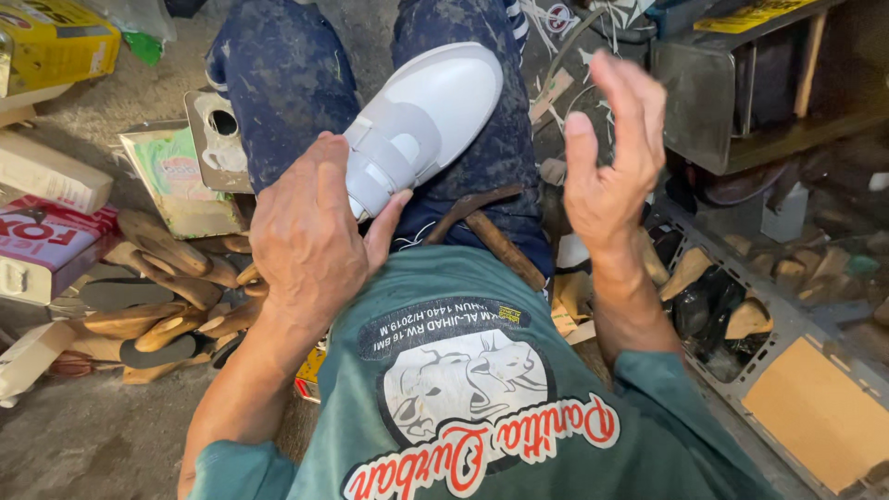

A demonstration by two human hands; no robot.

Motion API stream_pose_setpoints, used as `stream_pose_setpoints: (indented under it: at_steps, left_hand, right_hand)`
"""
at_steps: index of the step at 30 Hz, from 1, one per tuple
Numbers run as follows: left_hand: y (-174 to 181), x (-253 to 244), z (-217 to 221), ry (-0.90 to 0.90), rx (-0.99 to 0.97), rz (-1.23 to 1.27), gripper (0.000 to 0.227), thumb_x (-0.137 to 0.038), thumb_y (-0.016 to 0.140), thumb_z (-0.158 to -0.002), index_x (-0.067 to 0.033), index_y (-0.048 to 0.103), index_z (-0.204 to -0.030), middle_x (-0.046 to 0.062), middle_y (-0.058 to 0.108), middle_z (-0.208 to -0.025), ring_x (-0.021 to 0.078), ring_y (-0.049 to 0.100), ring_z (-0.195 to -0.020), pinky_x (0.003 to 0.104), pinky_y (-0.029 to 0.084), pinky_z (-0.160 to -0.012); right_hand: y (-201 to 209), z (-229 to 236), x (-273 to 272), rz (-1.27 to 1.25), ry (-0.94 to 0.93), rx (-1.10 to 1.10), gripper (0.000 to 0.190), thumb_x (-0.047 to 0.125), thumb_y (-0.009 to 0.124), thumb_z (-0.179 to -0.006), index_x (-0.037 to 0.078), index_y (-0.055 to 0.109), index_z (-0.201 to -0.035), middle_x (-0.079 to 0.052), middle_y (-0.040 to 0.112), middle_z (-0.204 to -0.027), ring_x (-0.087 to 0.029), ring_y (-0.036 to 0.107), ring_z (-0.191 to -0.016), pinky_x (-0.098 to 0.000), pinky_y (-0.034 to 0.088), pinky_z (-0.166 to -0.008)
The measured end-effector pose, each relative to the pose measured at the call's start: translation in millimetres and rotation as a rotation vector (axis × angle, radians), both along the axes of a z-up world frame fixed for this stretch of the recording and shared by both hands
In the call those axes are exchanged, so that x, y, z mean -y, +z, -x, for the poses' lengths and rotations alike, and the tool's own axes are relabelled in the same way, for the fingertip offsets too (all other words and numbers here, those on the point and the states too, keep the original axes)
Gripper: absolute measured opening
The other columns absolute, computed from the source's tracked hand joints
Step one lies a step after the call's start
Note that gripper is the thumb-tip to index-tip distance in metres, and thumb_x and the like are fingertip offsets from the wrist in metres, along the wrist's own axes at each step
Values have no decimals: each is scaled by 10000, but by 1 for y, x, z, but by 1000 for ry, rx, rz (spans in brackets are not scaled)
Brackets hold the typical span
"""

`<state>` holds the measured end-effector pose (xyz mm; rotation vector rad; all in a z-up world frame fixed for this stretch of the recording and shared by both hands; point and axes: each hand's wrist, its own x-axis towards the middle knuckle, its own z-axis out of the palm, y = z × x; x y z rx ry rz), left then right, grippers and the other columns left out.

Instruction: The person holds a white shoe on their lap and uses a small pointed tool to work on the shoe's surface. They then use a hammer to tap the shoe repeatedly, followed by using a brush to clean the shoe's exterior.

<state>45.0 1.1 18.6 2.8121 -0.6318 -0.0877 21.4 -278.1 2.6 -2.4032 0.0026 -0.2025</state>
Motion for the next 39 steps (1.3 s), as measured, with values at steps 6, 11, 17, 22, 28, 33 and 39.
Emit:
stream_pose_setpoints:
  at_steps: [6,11,17,22,28,33,39]
  left_hand:
    - [-2,-4,0,16,-45,9,626,-599,688,-992,-57,576,-1283,104,708,-1185,291,689,-933,397,505,-722]
    - [-5,-5,5,23,-30,7,621,-607,686,-984,-70,570,-1273,95,691,-1137,289,667,-899,395,493,-723]
    - [-8,-3,5,28,0,24,641,-632,728,-959,-74,585,-1239,83,712,-1161,284,688,-903,413,511,-690]
    - [-8,-4,5,55,13,10,630,-650,684,-974,-79,571,-1214,56,700,-1153,267,680,-897,402,504,-679]
    - [-5,-4,6,28,52,-70,642,-664,610,-1029,-66,588,-1262,67,665,-1107,253,648,-849,370,494,-687]
    - [-2,-3,1,7,26,-51,627,-658,609,-1030,-75,585,-1259,58,688,-1158,256,674,-895,374,494,-705]
    - [-3,-2,-1,-19,55,-74,625,-660,578,-1047,-72,603,-1258,62,697,-1195,236,676,-901,353,504,-710]
  right_hand:
    - [-13,84,-24,365,254,-381,334,404,739,-966,93,664,-871,-55,646,-722,-233,623,-659,-391,482,-571]
    - [-5,80,-34,339,191,-546,407,507,709,-921,107,655,-977,-83,720,-890,-320,686,-795,-472,500,-650]
    - [12,19,-34,33,142,-6,466,409,505,-1067,-27,625,-1175,-222,613,-1212,-359,587,-1160,-470,487,-994]
    - [-29,13,-49,13,175,-256,658,624,373,-1141,319,257,-1713,-113,-136,-1770,-400,-165,-1680,-696,23,-1441]
    - [-23,22,-40,-18,202,-382,619,578,328,-1157,297,226,-1699,-156,-118,-1753,-425,-190,-1635,-699,-5,-1383]
    - [-19,22,-36,-17,201,-360,596,566,310,-1170,296,250,-1698,-145,-101,-1759,-409,-176,-1647,-696,14,-1404]
    - [-28,12,-30,-43,198,-369,566,532,337,-1181,286,311,-1690,-131,-98,-1757,-386,-194,-1640,-705,22,-1404]
